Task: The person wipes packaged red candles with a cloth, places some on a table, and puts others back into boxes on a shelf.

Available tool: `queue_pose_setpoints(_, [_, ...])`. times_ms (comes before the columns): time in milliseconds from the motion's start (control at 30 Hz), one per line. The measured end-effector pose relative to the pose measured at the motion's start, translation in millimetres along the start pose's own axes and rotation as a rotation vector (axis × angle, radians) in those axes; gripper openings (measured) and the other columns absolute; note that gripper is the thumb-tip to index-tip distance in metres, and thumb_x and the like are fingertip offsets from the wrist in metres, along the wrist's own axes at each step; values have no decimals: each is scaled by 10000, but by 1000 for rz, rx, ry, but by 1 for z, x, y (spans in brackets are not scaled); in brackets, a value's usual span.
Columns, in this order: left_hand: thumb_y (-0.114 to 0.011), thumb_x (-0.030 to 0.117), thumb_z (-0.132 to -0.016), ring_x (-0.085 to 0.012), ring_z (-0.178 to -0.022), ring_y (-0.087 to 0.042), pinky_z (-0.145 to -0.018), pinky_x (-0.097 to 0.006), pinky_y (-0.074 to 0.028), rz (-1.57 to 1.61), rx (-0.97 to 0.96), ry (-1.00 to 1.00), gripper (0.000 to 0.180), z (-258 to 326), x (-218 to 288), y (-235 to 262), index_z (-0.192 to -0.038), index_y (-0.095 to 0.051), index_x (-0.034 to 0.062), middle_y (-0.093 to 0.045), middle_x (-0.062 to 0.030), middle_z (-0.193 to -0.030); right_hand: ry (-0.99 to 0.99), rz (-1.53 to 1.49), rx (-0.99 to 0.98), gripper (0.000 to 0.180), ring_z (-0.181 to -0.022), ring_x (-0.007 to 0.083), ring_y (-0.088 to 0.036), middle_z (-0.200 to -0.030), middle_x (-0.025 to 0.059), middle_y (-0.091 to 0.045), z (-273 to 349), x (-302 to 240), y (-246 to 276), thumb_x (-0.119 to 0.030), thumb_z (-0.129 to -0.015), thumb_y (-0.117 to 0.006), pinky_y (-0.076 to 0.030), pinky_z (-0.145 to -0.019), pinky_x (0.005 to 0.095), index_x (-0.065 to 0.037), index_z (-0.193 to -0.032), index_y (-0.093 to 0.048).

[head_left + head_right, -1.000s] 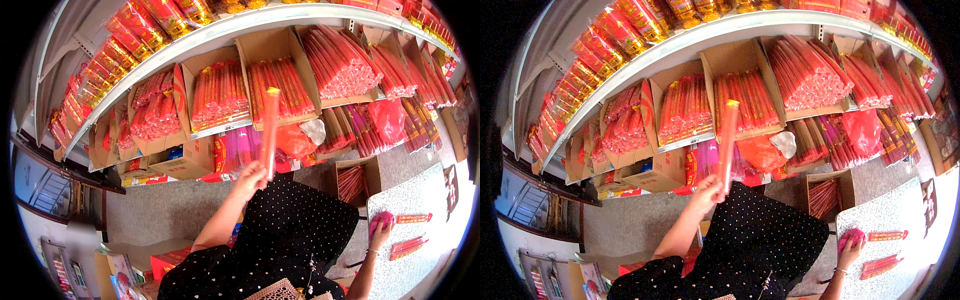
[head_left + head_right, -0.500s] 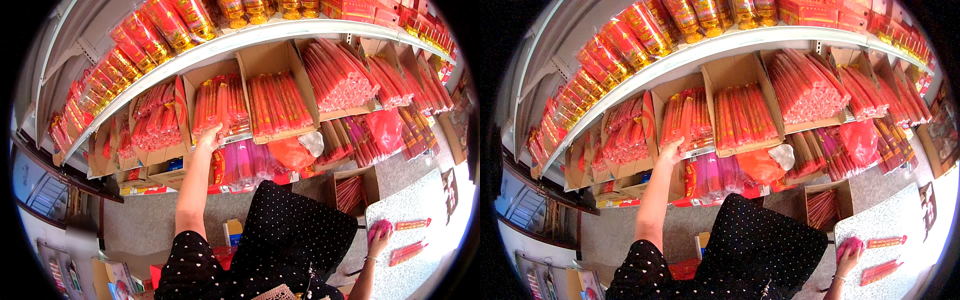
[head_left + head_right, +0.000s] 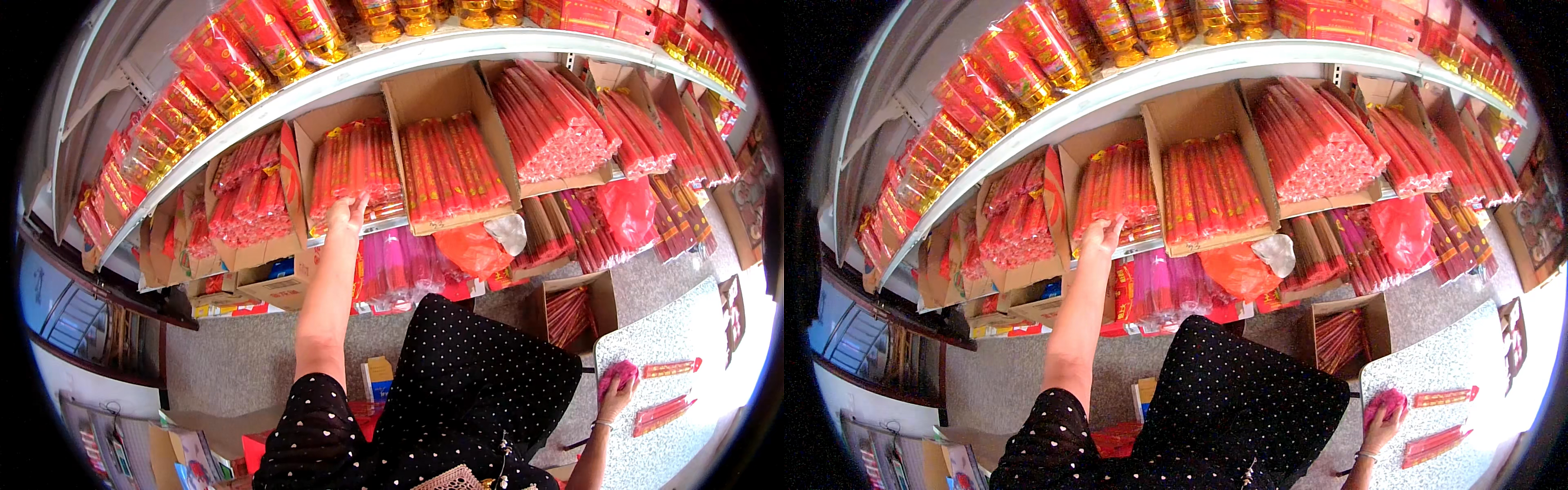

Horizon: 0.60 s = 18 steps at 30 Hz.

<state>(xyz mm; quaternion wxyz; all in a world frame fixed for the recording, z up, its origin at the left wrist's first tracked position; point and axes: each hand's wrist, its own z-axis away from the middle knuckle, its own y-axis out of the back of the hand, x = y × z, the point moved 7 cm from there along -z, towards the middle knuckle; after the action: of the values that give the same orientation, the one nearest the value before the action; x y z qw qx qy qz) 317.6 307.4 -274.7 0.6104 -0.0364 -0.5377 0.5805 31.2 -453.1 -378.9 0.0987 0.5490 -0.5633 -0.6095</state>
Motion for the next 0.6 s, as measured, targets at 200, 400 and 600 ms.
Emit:
queue_pose_setpoints(200, [-323,-152,-796,-425,-1009,-531,-915,-533,-478,107,-30,43,398,-5,-4,-6,-1189,-282,-102,-400,-273,-1119,-9,34,-7,477,-1216,418,-377,-1302,317,-384,-1,-1,0,-241,-844,-572,-297,-1021,408,52,-1211,-487])
queue_pose_setpoints(400, [-350,-111,-830,-399,-1006,-540,-917,-518,-479,73,-56,33,265,2,-5,-3,-1094,-342,-87,-449,-257,-1068,-20,29,-5,496,-1220,433,-363,-1310,323,-371,1,4,-3,-266,-838,-573,-288,-1028,414,47,-1213,-488])
queue_pose_setpoints(600, [-470,25,-866,-286,-827,-615,-783,-442,-533,-43,-247,168,87,30,-44,24,-936,-488,-24,-595,-153,-837,11,27,13,464,-1208,429,-382,-1292,325,-389,3,-2,-7,-226,-834,-560,-298,-1022,418,46,-1204,-492])
